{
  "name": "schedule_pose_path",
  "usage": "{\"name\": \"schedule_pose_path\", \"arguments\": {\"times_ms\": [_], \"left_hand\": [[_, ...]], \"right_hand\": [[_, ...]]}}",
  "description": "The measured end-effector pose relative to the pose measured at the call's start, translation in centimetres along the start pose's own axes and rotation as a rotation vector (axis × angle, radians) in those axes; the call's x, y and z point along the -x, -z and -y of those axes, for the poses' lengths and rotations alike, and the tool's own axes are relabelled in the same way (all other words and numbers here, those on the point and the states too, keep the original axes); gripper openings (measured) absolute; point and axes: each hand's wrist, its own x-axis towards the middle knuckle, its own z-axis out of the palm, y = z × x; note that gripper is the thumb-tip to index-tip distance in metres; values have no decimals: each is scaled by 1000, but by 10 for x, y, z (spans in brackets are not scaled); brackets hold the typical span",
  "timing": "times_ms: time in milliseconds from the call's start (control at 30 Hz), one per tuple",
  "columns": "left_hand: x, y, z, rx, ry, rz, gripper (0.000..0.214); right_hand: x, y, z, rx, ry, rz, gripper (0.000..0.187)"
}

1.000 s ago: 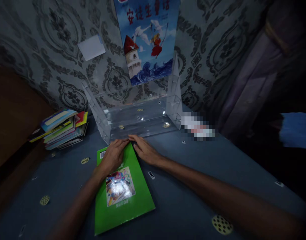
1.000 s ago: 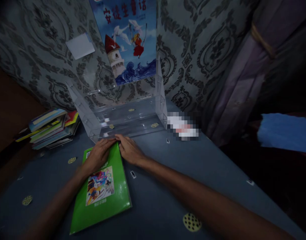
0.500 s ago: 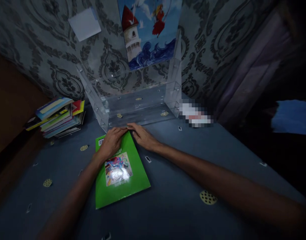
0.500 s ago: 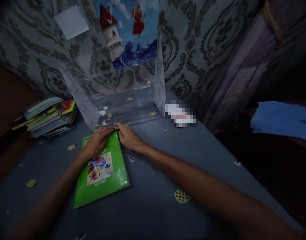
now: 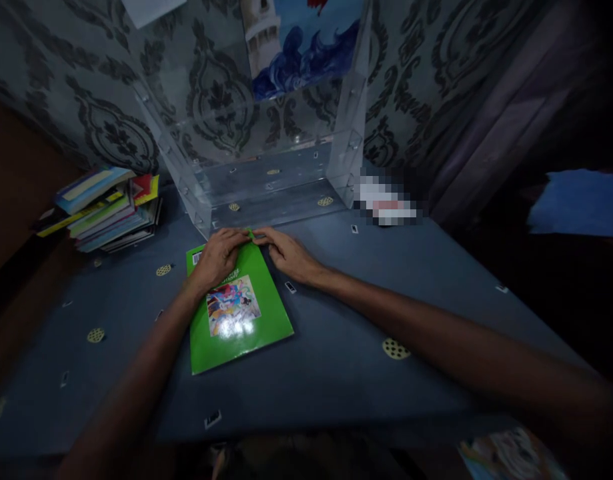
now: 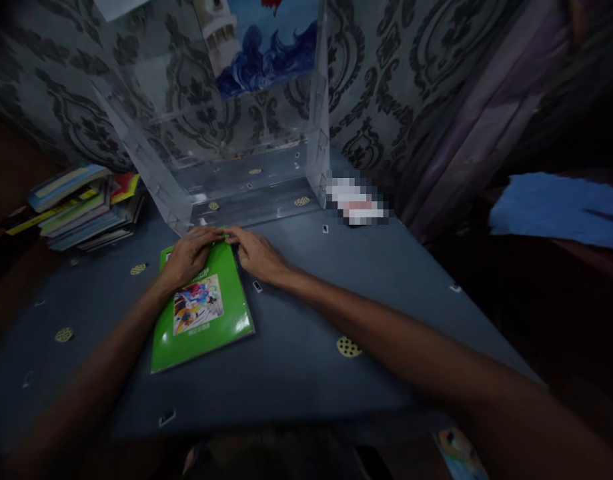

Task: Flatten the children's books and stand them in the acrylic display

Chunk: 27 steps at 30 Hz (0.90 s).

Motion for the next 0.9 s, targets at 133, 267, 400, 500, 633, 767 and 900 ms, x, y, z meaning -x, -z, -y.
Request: {"name": "schedule_pose_path", "arguments": {"times_ms": [133,267,400,500,633,767,900], "left_hand": [[1,1,0,16,-3,30,41],[1,3,-2,28,-36,49,41],[5,4,-4,14,-67,70,39],[9,4,-7,2,-99,78,40],[17,6,-16,-15,-117,104,42],[24,9,-27,-1,-120,136,43],[29,10,-36,12,-146,148,42]], "right_hand": [[10,3,7,-1,-22,16,55],[21,7,15,-16,-34,52,56],[32,9,20,-8,-25,62,57],[39,10,24,14,-16,62,57],[45,13,30,40,1,66,61],[51,14,35,8,-9,80,61],[58,14,38,-12,12,73,60]]}}
